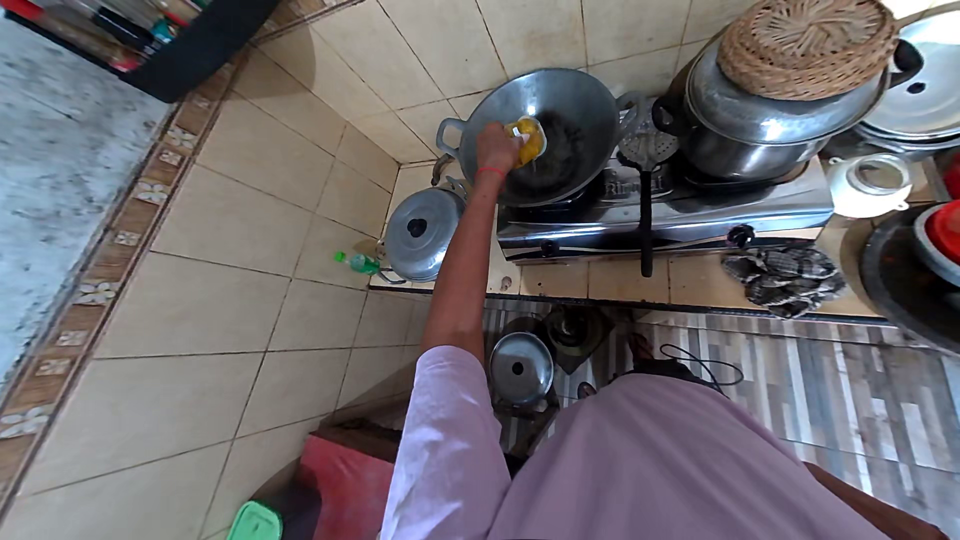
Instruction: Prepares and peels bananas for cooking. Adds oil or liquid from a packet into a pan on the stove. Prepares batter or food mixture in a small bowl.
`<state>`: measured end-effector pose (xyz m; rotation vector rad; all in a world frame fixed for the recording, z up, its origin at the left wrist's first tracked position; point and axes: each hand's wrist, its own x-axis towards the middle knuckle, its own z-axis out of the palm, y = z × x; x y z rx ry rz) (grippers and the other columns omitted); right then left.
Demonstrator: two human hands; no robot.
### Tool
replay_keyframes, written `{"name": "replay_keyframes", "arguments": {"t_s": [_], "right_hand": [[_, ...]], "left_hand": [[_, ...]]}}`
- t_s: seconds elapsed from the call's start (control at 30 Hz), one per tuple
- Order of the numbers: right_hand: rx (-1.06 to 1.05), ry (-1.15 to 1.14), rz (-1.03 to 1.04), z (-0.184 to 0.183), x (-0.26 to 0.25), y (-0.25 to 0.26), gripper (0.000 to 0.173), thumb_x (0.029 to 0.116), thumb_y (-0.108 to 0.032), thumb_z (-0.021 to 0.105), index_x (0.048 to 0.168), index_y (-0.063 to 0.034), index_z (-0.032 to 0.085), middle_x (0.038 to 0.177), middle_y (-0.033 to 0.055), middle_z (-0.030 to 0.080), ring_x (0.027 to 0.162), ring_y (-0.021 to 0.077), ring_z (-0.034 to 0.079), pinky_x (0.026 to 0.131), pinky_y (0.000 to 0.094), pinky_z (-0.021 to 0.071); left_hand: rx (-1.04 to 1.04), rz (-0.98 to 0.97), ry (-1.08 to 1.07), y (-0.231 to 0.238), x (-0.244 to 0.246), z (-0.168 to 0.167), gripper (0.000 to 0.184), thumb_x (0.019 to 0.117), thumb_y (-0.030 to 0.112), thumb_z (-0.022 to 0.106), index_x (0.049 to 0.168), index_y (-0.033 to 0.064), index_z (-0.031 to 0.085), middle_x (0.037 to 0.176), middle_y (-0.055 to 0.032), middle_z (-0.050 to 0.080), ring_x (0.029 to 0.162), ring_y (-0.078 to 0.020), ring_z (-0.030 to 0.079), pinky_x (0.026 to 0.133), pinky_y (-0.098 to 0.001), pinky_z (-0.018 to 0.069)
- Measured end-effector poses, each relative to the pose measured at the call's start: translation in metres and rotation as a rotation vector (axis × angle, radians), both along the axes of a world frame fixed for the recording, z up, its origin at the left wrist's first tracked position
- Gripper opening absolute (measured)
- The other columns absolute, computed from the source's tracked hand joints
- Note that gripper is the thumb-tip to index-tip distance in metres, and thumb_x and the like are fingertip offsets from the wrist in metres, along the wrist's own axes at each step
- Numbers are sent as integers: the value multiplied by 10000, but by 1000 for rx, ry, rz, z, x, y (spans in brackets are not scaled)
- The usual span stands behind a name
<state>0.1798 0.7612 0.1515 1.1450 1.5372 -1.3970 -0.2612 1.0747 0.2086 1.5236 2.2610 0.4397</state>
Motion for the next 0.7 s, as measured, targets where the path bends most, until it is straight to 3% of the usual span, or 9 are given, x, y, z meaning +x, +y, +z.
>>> {"name": "replay_keyframes", "arguments": {"t_s": [0.07,0.23,0.37,0.47,0.57,0.7], "right_hand": [[5,-19,-29,11,-6,2,322,1058,-51,476,1246,168,619,1273,324,649,1224,406,621,1070,459,428],[-12,35,28,-5,6,-1,354,1085,-114,457,1294,129,607,1315,302,635,1260,397,602,1100,468,404],[-31,-15,-8,13,-5,5,316,1058,-28,480,1264,175,606,1316,345,617,1265,431,590,1104,478,401],[-3,119,-23,15,7,3,305,1056,-17,504,1253,199,589,1284,381,608,1235,490,587,1094,530,405],[-38,59,-22,5,5,4,335,1062,-56,510,1285,184,583,1337,352,598,1277,454,574,1119,500,389],[-18,200,-4,14,16,5,302,1045,-13,531,1260,192,584,1273,379,606,1206,482,592,1083,529,407]], "left_hand": [[3,-9,7,0,2,1,445,998,245,653,1219,-137,593,1241,-323,607,1199,-433,589,1038,-569,447],[2,-6,13,2,4,1,441,990,251,669,1216,-121,599,1228,-305,618,1177,-416,606,1023,-564,461],[-7,4,19,3,6,0,425,987,236,668,1200,-125,602,1215,-304,622,1167,-416,609,1013,-568,464],[-17,-3,32,3,8,1,425,992,234,661,1203,-130,603,1222,-313,620,1181,-427,603,1020,-580,456],[-29,-3,47,3,9,2,447,993,239,659,1238,-129,590,1251,-319,611,1217,-431,587,1045,-574,446],[-43,-13,53,5,7,0,431,995,214,651,1250,-127,584,1261,-316,607,1225,-427,583,1052,-563,444]]}}
